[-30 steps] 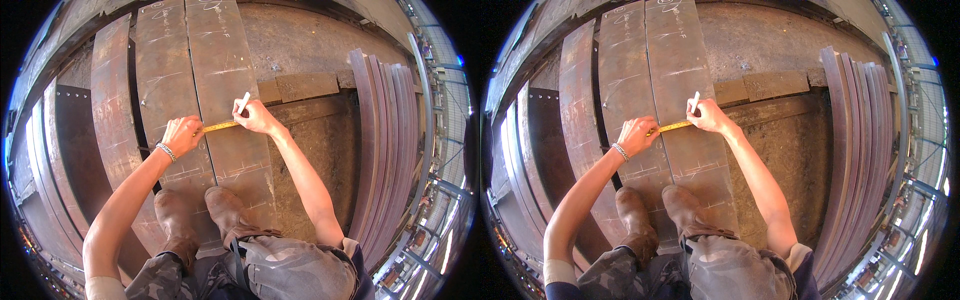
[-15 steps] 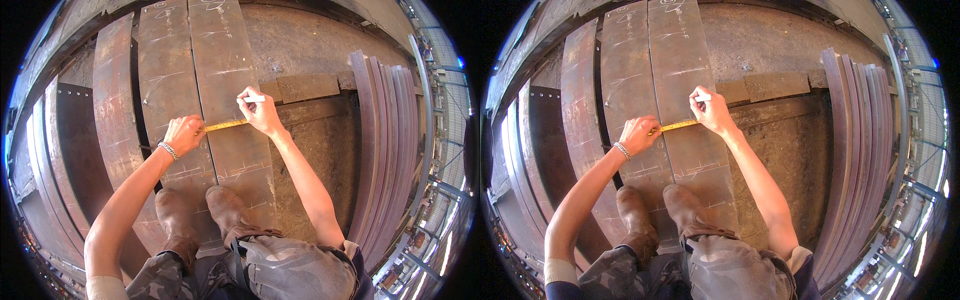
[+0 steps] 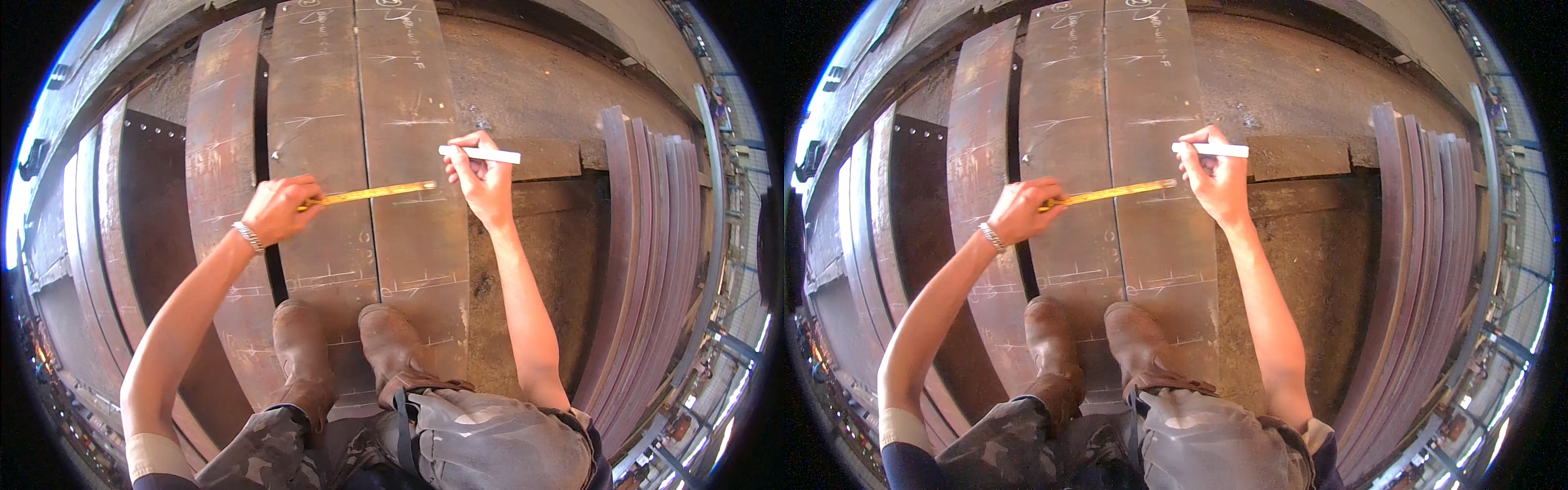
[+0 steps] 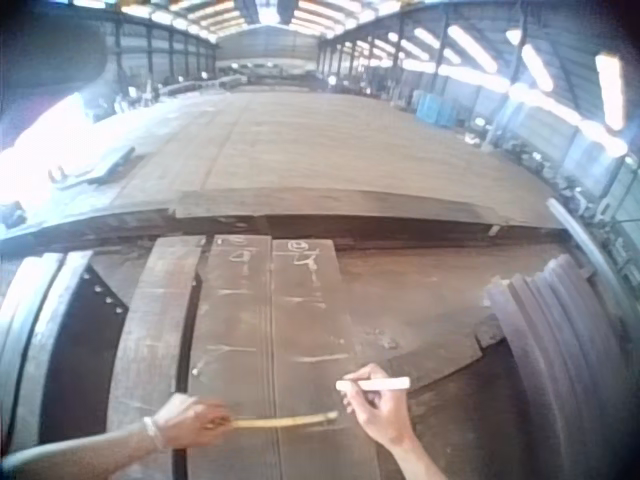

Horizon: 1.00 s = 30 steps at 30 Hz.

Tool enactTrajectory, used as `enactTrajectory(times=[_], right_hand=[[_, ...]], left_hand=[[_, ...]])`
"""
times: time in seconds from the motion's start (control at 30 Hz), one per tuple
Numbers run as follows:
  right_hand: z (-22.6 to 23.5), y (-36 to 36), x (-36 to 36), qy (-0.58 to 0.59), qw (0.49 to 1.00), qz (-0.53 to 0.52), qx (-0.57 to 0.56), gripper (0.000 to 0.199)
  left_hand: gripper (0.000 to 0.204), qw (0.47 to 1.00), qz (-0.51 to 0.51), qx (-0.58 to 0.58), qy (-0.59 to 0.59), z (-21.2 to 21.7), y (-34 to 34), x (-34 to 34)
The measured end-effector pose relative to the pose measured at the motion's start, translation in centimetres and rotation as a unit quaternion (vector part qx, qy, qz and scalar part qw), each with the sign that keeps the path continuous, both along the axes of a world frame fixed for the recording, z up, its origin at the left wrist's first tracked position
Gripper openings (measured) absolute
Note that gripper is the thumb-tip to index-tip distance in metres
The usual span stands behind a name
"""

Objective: The person measures and marks multiple curved metal plates using a tape measure and a white marker. They repeatedly measure intervals and make marks along the plates, then write numbers and letters on them. The person remains standing throughout the task.

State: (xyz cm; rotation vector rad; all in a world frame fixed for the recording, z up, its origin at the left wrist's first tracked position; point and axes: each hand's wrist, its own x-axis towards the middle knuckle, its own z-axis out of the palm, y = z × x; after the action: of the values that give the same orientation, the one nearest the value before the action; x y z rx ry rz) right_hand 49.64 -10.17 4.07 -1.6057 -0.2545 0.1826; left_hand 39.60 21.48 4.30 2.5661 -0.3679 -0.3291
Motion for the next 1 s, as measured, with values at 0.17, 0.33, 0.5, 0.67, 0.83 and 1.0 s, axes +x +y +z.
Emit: enactTrajectory(times=[0.17, 0.33, 0.5, 0.67, 0.83, 1.0], right_hand=[[-0.4, 0.7, -0.8, 0.021, 0.999, 0.026, -0.004, 0.008], [-1.3, 2.2, -1.2, 0.048, 0.998, 0.042, -0.005, 0.009], [-1.7, 3.3, -1.4, 0.055, 0.997, 0.053, -0.014, 0.008], [-2.0, 3.8, -1.6, 0.069, 0.996, 0.061, -0.011, 0.007], [-2.2, 3.9, -1.8, 0.078, 0.995, 0.063, -0.005, 0.007], [-2.3, 4.8, -1.9, 0.089, 0.993, 0.078, -0.002, 0.008]], left_hand=[[0.010, 0.996, 0.024, 0.078, 0.034, 0.8, 7.4, -3.8], [0.009, 0.997, 0.011, 0.080, -0.002, -0.4, 9.2, -5.4], [0.011, 0.996, 0.002, 0.085, -0.013, -1.4, 7.6, -4.4], [0.011, 0.995, -0.015, 0.099, -0.016, -1.6, 7.8, -3.6], [0.011, 0.995, -0.006, 0.098, -0.017, -2.2, 8.0, -3.5], [0.009, 0.993, -0.014, 0.097, -0.058, -2.5, 7.8, -4.0]])
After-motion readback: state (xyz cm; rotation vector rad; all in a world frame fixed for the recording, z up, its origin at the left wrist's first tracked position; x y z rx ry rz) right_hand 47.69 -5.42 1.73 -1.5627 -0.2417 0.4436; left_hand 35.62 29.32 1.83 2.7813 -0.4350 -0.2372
